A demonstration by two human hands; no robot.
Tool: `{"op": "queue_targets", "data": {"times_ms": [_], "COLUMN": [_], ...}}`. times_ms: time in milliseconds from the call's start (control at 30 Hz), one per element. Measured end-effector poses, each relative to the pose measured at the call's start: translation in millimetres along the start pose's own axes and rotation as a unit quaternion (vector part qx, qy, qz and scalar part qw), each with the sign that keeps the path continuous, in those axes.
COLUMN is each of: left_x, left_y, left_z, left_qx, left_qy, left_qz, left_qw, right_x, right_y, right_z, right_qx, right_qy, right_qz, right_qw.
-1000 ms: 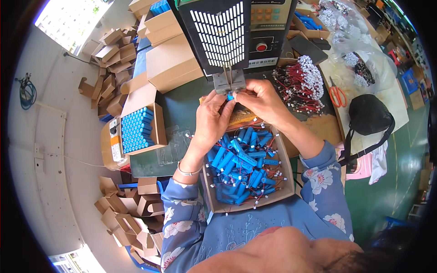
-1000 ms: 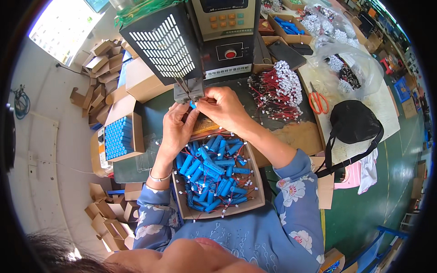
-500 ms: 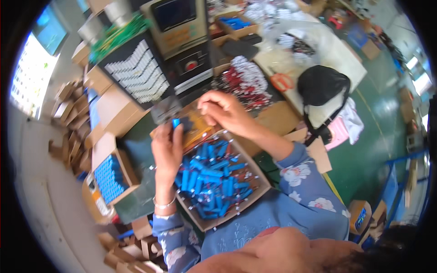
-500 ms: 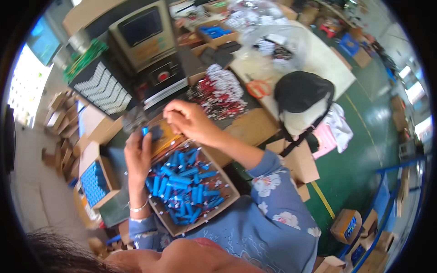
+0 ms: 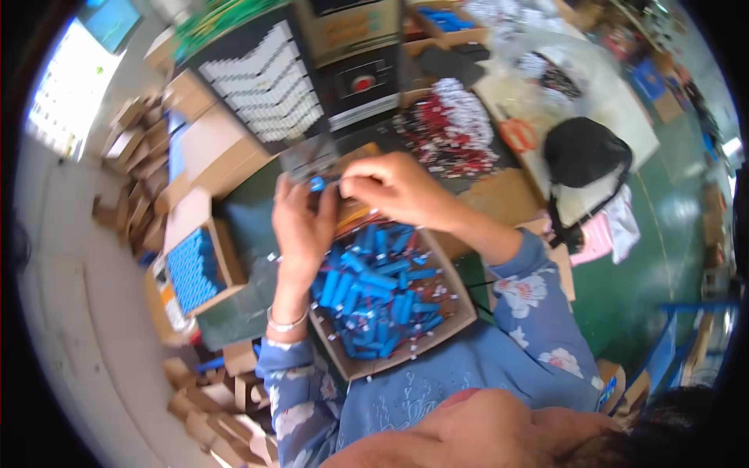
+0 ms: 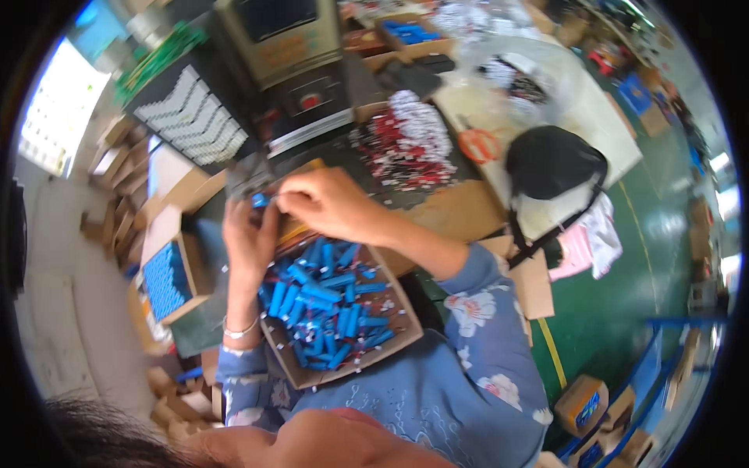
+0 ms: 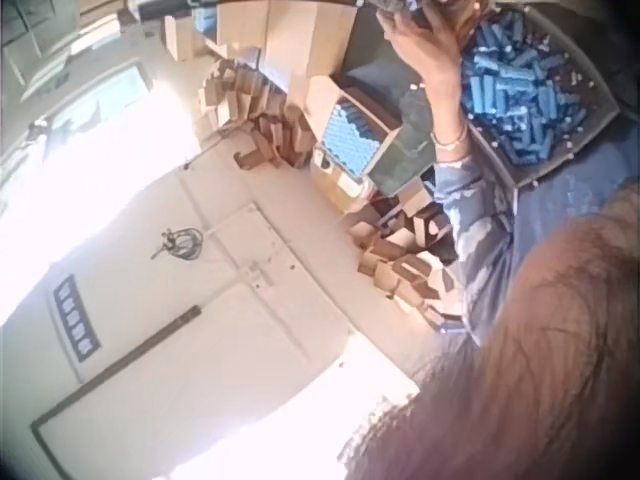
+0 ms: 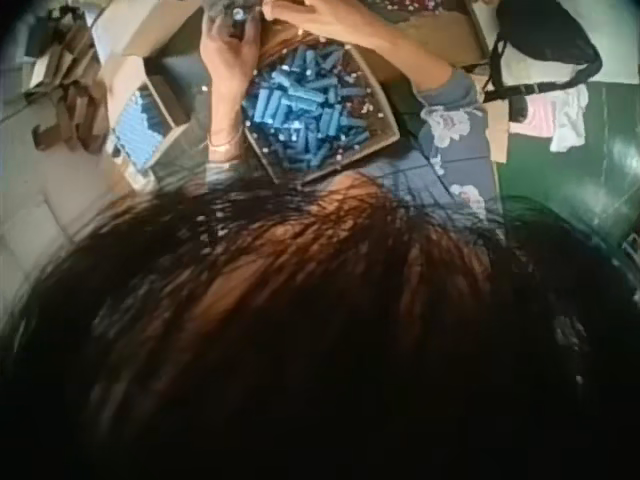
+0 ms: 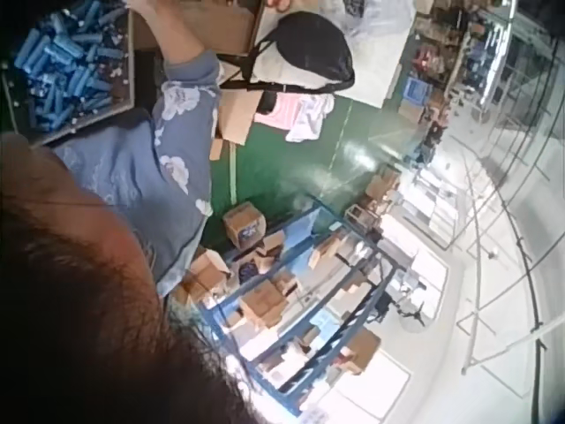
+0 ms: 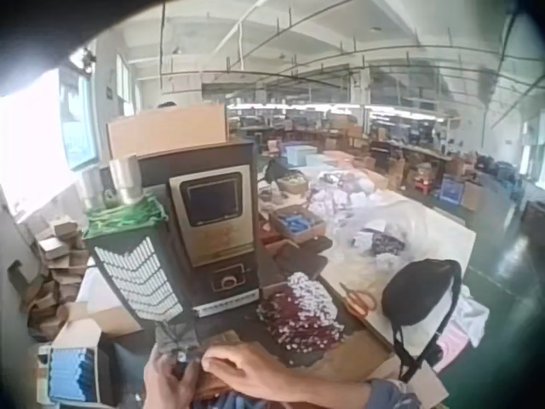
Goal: The person repeatedly takes a battery cell from a box and a wire connector from a pile, welds the connector onto the battery using a spot welder, and places the assembled battery into a center box.
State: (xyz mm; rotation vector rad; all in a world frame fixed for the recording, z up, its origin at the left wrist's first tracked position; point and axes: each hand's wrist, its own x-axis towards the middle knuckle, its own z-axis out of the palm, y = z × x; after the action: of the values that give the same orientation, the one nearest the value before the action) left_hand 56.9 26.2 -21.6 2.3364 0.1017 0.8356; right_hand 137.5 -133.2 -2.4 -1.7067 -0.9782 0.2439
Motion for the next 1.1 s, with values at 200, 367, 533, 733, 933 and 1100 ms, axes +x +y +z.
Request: {"op": "queue_targets", "data": {"times_ms": [200, 367, 533, 733, 933, 1100], "left_x": [-2, -4, -2, -2, -3, -4], "left_y": [7, 0, 1, -1, -4, -3], "left_z": [-1, -2, -4, -2, -2, -2], "left_qx": [-0.026, 0.006, 0.024, 0.026, 0.027, 0.037], "left_qy": [-0.032, -0.04, -0.049, -0.041, -0.042, -0.026], "left_qz": [-0.044, -0.027, -0.032, -0.021, -0.023, -0.007], "left_qw": [0.998, 0.999, 0.998, 0.999, 0.998, 0.999], "right_x": [17, 26, 29, 27, 27, 26], "right_y": [9, 12, 4, 10, -4, 1], "right_z": [9, 15, 15, 18, 15, 19], "right_qx": [0.177, 0.16, 0.163, 0.197, 0.203, 0.187], "right_qy": [-0.07, -0.062, -0.059, -0.063, -0.068, -0.063], "right_qz": [0.098, 0.1, 0.092, 0.082, 0.123, 0.111], "right_qw": [0.977, 0.98, 0.981, 0.975, 0.969, 0.974]}}
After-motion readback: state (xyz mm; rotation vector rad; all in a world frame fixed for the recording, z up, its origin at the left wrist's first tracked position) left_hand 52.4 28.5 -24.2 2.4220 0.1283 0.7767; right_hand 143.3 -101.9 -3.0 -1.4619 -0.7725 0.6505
